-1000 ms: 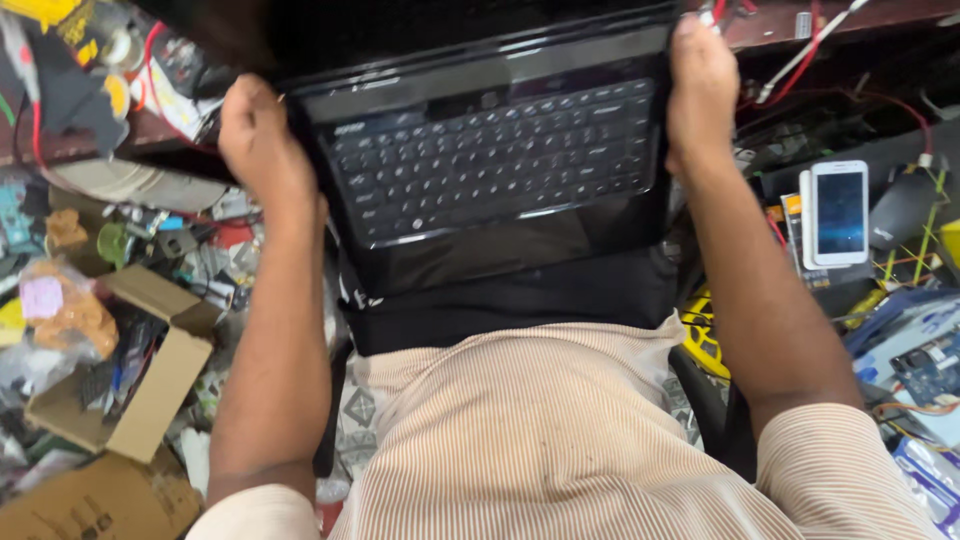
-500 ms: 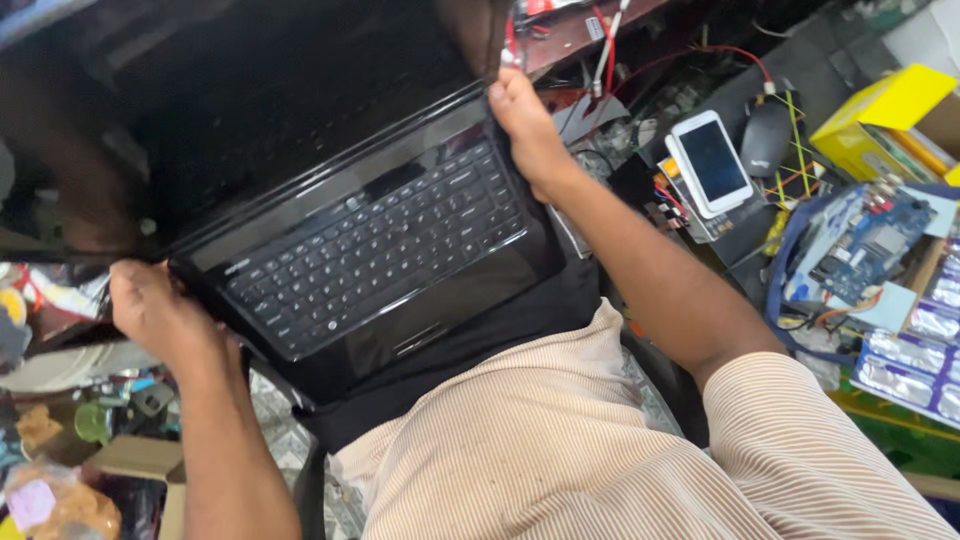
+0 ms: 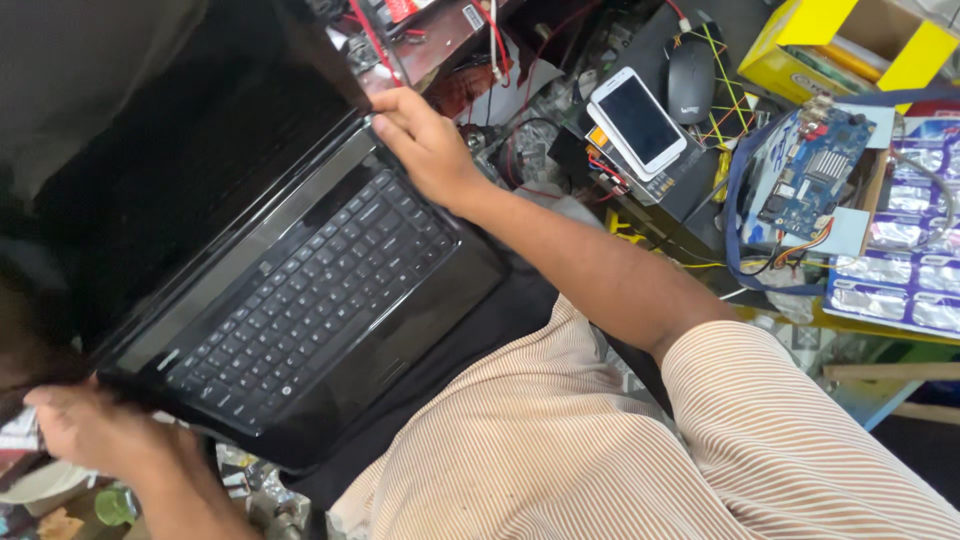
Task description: The person holds a laptop battery on the workbench and touches its terminals with multimeter probes, turning the battery to test it. They then align the battery with the battery bay on the underside of a laptop resting on their lap, press it until it clicks into place, flip the laptop over, open the lid, and press the power button.
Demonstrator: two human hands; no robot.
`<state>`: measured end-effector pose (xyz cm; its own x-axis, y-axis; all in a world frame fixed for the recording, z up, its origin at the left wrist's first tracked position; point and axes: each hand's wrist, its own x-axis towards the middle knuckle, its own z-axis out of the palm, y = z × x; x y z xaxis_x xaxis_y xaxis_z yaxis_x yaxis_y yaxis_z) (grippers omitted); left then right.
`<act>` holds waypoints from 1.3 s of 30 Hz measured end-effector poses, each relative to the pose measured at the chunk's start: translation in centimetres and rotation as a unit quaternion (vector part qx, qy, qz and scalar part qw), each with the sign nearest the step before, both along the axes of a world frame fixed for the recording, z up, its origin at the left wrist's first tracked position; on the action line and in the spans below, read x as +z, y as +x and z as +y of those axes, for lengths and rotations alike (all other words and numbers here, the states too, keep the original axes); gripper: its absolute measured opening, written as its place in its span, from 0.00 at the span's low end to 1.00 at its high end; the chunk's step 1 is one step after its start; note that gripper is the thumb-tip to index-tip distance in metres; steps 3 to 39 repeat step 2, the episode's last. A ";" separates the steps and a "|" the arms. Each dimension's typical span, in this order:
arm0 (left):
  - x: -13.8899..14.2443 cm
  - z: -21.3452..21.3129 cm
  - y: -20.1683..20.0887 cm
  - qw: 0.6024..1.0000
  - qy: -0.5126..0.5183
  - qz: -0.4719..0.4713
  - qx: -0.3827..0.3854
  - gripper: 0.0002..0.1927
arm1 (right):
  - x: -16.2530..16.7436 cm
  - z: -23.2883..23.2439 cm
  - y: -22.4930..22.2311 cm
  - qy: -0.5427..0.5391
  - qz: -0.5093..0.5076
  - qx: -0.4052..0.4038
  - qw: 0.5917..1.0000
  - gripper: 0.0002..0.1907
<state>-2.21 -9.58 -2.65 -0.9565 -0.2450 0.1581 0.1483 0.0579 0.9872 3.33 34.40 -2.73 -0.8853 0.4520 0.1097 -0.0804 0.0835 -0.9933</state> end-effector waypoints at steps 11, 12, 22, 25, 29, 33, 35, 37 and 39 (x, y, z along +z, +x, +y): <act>0.0 0.4 -0.1 1.000 -0.008 0.007 -0.028 0.20 | -0.4 0.3 -0.4 -0.024 0.025 0.019 0.999 0.14; 0.0 0.4 -0.1 1.000 -0.008 0.007 -0.028 0.20 | -0.4 0.3 -0.4 -0.024 0.025 0.019 0.999 0.14; 0.0 0.4 -0.1 1.000 -0.008 0.007 -0.028 0.20 | -0.4 0.3 -0.4 -0.024 0.025 0.019 0.999 0.14; 0.0 0.4 -0.1 1.000 -0.008 0.007 -0.028 0.20 | -0.4 0.3 -0.4 -0.024 0.025 0.019 0.999 0.14; 0.0 0.4 -0.1 1.000 -0.008 0.007 -0.028 0.20 | -0.4 0.3 -0.4 -0.024 0.025 0.019 0.999 0.14; 0.0 0.4 -0.1 1.000 -0.008 0.007 -0.028 0.20 | -0.4 0.3 -0.4 -0.024 0.025 0.019 0.999 0.14; 0.0 0.4 -0.1 1.000 -0.008 0.007 -0.028 0.20 | -0.4 0.3 -0.4 -0.024 0.025 0.019 0.999 0.14; 0.0 0.4 -0.1 1.000 -0.008 0.007 -0.028 0.20 | -0.4 0.3 -0.4 -0.024 0.025 0.019 0.999 0.14; 0.0 0.4 -0.1 1.000 -0.008 0.007 -0.028 0.20 | -0.4 0.3 -0.4 -0.024 0.025 0.019 0.999 0.14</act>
